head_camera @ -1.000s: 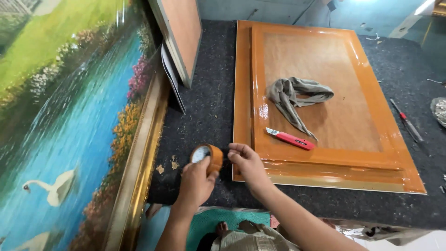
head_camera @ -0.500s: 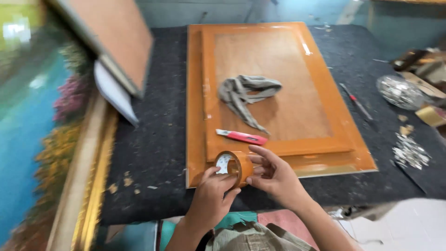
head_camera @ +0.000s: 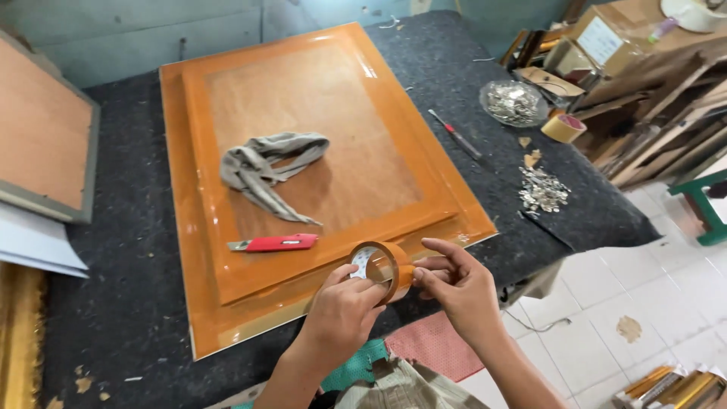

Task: Taping the edges of a picture frame backing and securing fasteners using a utility knife and hand tools.

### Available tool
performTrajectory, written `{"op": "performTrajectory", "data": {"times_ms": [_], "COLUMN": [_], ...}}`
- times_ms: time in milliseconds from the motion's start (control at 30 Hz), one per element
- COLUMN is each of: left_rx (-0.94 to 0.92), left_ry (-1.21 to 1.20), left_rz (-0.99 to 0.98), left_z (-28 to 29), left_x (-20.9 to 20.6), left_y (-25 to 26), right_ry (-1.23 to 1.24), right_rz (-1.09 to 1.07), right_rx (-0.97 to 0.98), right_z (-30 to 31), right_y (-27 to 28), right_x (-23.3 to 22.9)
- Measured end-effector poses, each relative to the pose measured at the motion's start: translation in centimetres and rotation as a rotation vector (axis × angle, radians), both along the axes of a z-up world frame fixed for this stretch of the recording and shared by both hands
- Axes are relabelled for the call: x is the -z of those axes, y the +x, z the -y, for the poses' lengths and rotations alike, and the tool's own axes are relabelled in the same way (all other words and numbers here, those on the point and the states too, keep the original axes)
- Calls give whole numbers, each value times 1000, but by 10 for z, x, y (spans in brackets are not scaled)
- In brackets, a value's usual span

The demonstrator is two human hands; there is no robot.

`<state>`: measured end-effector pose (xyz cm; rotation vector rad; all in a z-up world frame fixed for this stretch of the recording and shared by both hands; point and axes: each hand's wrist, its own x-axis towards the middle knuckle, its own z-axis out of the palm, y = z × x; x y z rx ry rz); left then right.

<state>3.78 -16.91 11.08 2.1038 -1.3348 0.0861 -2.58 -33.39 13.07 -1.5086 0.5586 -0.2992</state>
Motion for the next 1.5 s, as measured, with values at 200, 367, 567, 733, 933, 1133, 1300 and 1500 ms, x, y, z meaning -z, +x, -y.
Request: {"op": "performTrajectory", "data": {"times_ms": [200,367,567,733,933,1133,1300,1500], "left_rx": [-88,-272,-351,-343,-318,-320,-337,-333], "left_ry": [237,233,191,60,-5,56,172,199], "left_rz": [-67,-33,-85,-162,-354,-351,-259,-154], "left_z": [39,73,93,106,121,140,147,151], "left_x": [4,24,23,16,17,25,28,28], "left_y": [1,10,16,22,22,20,20,21], "right_ry": [-180,-82,-81,-67,-260,-472,-502,-512], "right_rz": [-27,-134,13,13,-193,-280,-200,-166], "right_rx": [-121,107,254,291,358,393,490,548], "right_z": [44,85,152,141,163,157,148,141], "right_y": [-4,6,26,26,29,23,23,24], "right_x": [26,32,97,71,116,119,113,113]}}
